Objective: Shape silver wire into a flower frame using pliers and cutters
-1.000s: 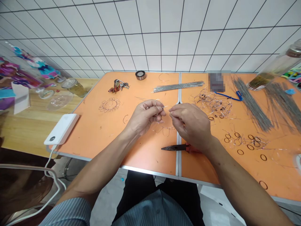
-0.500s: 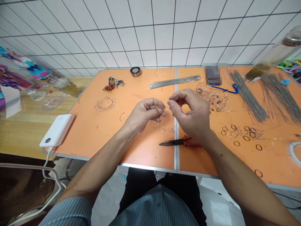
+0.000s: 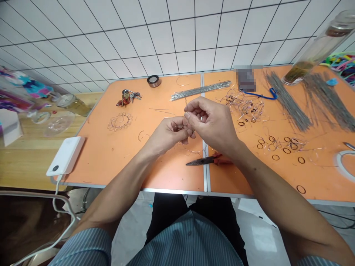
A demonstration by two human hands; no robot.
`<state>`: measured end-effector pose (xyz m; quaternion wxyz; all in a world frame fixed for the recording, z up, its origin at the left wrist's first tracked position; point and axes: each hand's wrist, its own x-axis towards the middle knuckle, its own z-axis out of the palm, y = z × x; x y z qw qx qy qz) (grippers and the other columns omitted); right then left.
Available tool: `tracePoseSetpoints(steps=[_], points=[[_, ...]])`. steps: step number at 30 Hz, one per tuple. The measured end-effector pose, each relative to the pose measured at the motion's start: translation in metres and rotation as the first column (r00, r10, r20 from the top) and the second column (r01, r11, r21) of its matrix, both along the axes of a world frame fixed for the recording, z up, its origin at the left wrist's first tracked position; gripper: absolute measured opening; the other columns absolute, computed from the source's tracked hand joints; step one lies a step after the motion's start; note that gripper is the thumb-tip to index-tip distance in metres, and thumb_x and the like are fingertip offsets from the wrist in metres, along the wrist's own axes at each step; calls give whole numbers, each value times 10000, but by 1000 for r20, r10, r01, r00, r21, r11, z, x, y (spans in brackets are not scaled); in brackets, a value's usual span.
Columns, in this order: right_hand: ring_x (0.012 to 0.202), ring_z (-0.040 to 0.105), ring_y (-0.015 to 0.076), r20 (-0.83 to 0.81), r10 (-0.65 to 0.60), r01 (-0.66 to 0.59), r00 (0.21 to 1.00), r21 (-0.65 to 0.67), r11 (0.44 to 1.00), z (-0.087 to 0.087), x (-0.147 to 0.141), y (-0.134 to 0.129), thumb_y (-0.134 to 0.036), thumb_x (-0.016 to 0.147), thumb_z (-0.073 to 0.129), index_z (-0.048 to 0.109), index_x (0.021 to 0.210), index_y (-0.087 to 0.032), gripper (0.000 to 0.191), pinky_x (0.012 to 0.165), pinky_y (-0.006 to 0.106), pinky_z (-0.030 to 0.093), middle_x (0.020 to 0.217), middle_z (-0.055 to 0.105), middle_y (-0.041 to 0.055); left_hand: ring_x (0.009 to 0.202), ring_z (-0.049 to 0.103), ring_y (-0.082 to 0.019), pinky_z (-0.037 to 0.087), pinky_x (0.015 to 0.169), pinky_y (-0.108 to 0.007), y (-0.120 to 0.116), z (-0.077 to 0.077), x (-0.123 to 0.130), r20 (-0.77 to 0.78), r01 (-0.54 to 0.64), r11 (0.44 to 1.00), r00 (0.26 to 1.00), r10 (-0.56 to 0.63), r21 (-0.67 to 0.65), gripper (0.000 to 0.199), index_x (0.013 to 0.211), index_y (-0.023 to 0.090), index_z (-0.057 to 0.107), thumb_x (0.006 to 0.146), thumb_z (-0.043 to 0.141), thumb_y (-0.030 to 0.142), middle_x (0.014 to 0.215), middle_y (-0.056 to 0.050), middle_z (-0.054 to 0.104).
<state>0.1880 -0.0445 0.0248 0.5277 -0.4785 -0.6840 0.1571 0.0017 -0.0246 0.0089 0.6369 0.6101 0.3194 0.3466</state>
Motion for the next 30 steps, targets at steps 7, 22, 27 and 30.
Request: tracePoseSetpoints(steps=[7,22,27,30], points=[[706,654,174,-36,-8,3,999,-135,991,9,-2,0,-190,913,802,802,949,-248,69,675,347,547,799,748,2,738,691,-106,561,661,-219,-1,3,-2,-4,51,997,999,-51,60,174,875,179,744,967,776,323,843,-22,761],[737,647,176,-125,8,-36,992,-227,973,13,-5,4,-225,916,804,766,894,-242,46,693,347,541,809,719,11,601,659,-96,537,615,-232,-1,2,-2,-8,24,999,1000,-24,-45,157,885,187,741,948,818,308,757,-26,791],[855,725,210,-199,24,-76,980,-257,964,12,1,2,-342,973,812,797,1026,-252,106,780,371,602,929,786,38,568,649,-83,523,588,-216,1,3,-1,36,-78,993,996,81,-85,178,860,188,757,889,858,331,758,-16,790],[896,752,229,-179,18,-71,984,-296,952,12,4,-2,-379,985,810,803,1045,-251,141,809,388,617,963,814,50,561,657,-77,533,584,-208,4,5,-2,72,-180,972,979,192,-151,227,855,190,758,857,895,370,790,-8,787]])
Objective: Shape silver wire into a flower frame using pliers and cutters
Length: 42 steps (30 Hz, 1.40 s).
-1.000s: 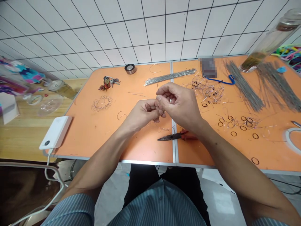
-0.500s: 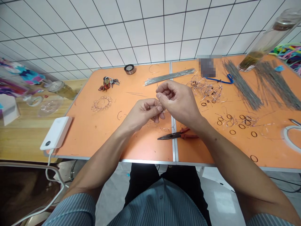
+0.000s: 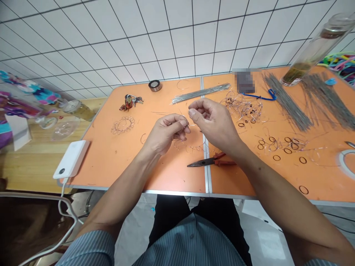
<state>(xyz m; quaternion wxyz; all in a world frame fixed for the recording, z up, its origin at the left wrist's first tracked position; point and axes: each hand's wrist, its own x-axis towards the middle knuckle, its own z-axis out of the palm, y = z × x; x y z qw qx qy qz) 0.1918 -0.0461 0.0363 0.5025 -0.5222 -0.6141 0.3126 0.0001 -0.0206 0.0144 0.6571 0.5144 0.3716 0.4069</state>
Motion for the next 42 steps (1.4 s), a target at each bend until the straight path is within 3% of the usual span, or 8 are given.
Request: tracePoseSetpoints(steps=[6,13,28,35,42], points=[[876,771,242,21,56,-53,998,-136,989,-5,-6,-5,-345,907,848,814,990,-244,135,795,397,609,960,838,60,574,653,-62,563,599,-213,3,0,1,68,-137,990,988,139,-26,298,857,204,758,780,963,406,859,28,730],[805,715,206,-37,11,-14,999,-108,994,-19,-14,-3,-365,890,817,801,927,-223,148,746,368,528,890,801,39,574,646,-65,567,608,-214,0,-3,6,57,-212,977,975,212,-12,265,866,211,755,808,933,399,803,47,673],[743,609,170,-150,15,-44,989,-194,980,-12,-17,-1,-347,802,821,774,821,-210,146,690,322,494,832,760,31,610,644,-85,556,632,-235,0,-10,11,22,-236,972,972,236,0,252,839,215,746,795,907,403,797,33,693],[715,560,164,-105,43,-66,994,-224,972,-9,-16,-2,-344,776,776,762,805,-211,137,636,317,418,796,719,20,718,664,-104,582,736,-243,5,-10,3,-1,-241,967,970,242,83,178,798,209,772,824,878,350,821,10,738],[705,536,165,-34,98,-103,995,-256,961,-9,-8,-1,-331,785,769,770,784,-213,118,633,319,393,746,678,9,724,681,-118,590,762,-261,10,-9,-4,11,-190,967,981,191,171,260,840,205,792,856,923,429,796,-14,782]])
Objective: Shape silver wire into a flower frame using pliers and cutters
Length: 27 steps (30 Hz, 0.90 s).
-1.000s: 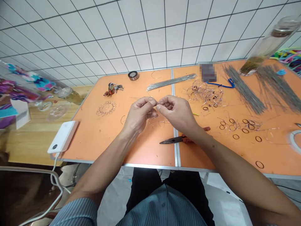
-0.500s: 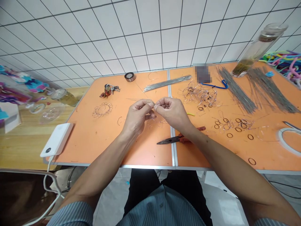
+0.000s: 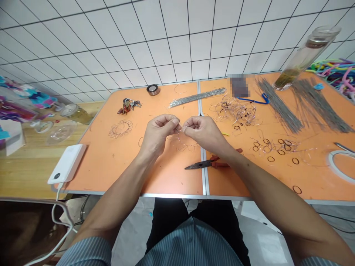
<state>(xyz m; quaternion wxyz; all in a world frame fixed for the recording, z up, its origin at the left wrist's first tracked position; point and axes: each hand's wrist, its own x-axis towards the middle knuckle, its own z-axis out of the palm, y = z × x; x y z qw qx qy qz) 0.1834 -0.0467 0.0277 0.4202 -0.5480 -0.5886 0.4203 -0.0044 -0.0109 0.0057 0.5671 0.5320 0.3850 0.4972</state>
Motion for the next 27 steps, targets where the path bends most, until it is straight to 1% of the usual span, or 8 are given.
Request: tracePoseSetpoints(steps=[3,6,10,13,17,20,24,27], points=[[690,532,163,10,22,-23,1000,17,1000,-3,2,2,-364,809,795,788,811,-214,150,622,324,382,754,691,12,694,667,-110,583,743,-258,0,1,0,10,14,1000,1000,-14,-7,279,834,204,774,844,945,424,781,-9,781],[671,538,161,9,36,-36,999,28,999,-5,2,2,-377,818,814,793,828,-215,164,606,321,382,748,687,10,707,679,-111,579,738,-254,0,1,0,21,9,1000,1000,-9,-1,287,854,206,773,849,954,428,792,-8,787],[697,597,176,11,26,-27,1000,39,999,-5,2,2,-353,818,822,781,831,-221,139,617,320,436,758,709,16,742,698,-123,585,745,-259,0,1,-1,21,12,1000,1000,-12,11,380,876,210,777,825,989,521,811,-14,791],[709,614,176,14,33,-34,999,51,998,-4,1,1,-340,825,821,785,847,-221,126,632,324,456,781,731,16,757,702,-126,585,746,-257,1,0,-1,34,20,1000,999,-20,16,426,877,212,779,803,1009,562,819,-16,791],[692,604,172,5,24,-24,1000,49,999,-4,0,1,-337,827,825,787,872,-223,128,625,327,458,781,727,11,753,691,-120,584,749,-252,1,-1,-1,47,28,999,998,-29,30,382,873,213,787,833,994,531,819,-13,790],[695,606,176,10,2,-3,1000,51,999,-4,0,0,-330,833,824,792,878,-227,117,617,324,448,787,735,17,754,682,-121,585,747,-255,0,0,0,28,16,999,999,-17,37,360,862,215,785,852,975,520,823,-13,784],[710,606,180,38,-13,10,999,58,998,-4,1,-1,-328,846,815,804,877,-227,107,628,324,444,796,739,21,769,684,-129,595,752,-263,-1,1,0,6,-9,999,1000,9,47,378,854,214,788,834,982,538,831,-14,772],[711,586,174,78,-16,9,997,87,996,-6,1,-2,-341,881,792,811,890,-227,116,636,329,426,825,744,21,750,685,-127,598,740,-264,-1,0,1,2,-18,999,1000,18,41,385,842,214,783,832,980,545,817,-12,767]])
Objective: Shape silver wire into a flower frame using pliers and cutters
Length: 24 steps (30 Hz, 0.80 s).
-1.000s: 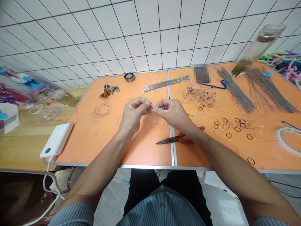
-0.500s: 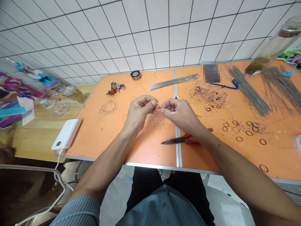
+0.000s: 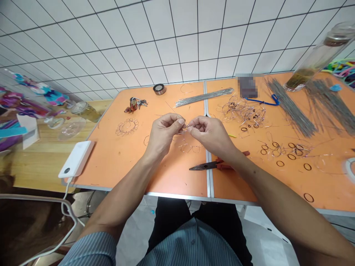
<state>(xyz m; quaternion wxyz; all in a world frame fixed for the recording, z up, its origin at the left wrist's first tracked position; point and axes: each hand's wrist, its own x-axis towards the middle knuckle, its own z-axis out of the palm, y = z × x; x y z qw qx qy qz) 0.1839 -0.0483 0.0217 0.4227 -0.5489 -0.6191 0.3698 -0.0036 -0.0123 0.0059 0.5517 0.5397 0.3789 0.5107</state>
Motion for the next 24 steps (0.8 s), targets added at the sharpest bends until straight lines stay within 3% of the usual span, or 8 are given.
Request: tracePoseSetpoints(steps=[6,17,24], points=[[679,536,163,51,-15,12,999,64,998,-4,-2,-1,-363,939,743,801,896,-228,153,655,350,394,781,702,-1,711,672,-112,585,715,-255,1,-2,0,27,7,1000,1000,-7,-2,304,836,209,780,859,951,460,795,-7,765],[710,545,162,-93,16,-22,996,-56,998,6,-2,0,-302,886,784,763,839,-229,90,650,339,403,788,696,3,739,677,-104,594,723,-252,-2,0,1,79,17,1000,997,-17,4,282,833,208,803,867,988,418,814,-4,779],[684,519,146,-138,46,-58,989,-78,995,5,-2,0,-372,852,789,758,832,-207,169,653,332,383,749,658,-15,689,689,-109,602,660,-239,1,-2,1,91,10,1000,996,-12,22,402,851,202,792,762,1054,493,789,-10,788]])
